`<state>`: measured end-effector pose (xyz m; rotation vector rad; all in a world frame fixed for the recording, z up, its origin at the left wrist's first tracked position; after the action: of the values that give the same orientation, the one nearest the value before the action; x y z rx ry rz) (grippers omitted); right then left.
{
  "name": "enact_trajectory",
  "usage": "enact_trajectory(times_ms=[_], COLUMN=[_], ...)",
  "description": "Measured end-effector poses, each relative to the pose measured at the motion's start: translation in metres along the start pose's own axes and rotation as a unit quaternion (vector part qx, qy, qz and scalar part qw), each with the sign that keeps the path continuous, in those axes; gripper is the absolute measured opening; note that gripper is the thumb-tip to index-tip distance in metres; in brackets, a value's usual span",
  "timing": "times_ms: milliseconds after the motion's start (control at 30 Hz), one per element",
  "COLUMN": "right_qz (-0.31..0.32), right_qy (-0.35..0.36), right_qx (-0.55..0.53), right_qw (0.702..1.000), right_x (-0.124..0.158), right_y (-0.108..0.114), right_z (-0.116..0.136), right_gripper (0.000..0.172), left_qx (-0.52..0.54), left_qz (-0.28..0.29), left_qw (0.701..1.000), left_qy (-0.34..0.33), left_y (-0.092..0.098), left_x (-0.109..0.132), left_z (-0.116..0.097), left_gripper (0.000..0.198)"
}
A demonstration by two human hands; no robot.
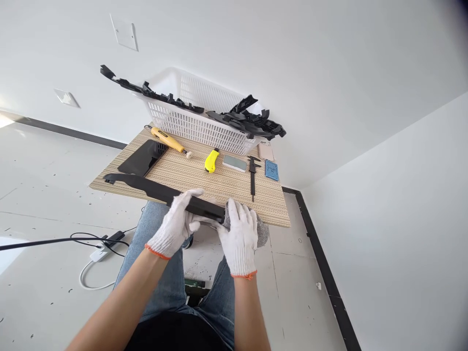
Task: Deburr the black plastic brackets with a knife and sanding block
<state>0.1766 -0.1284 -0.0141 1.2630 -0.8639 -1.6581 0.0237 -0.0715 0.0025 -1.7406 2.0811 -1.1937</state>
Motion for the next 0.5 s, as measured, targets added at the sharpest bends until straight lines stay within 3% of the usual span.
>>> enact_trajectory(times_ms=[200, 367, 500], right_qz=[-0.004, -0.001, 0.004], right_qy=[0.001, 0.005, 0.052], right_qx=[0.005, 0.035, 0.069], right_qw=[1.000, 0.999, 0.996], right_x=[0.000, 0.004, -0.003], right_y=[0.008, 0.017, 0.026], right_z=[0.005, -0.022, -0.031], right_gripper=[0.062, 0.072, 0.075], left_qx=[0.012, 0.015, 0.007], left_qz=[0.109, 0.092, 0.084], left_qw=[0.993, 0.995, 0.996], left_qy=[0.036, 0.026, 0.032], left_y=[-0.008, 0.001, 0.008], left_x=[0.008, 0.009, 0.010], left_z=[0.012, 0.003, -0.004], left_gripper=[0.031, 0.039, 0.036])
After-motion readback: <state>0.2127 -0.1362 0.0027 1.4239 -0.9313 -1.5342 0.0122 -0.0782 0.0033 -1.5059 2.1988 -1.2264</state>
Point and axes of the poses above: each hand's wrist, its own x-axis away from the middle knuckle, its own y-axis out of the back of the hand, z = x × y, the point moved 1 cm from there along -x, towards the middle knuckle, and after that the axes turned 1 degree about z, right-handed, at the moved point
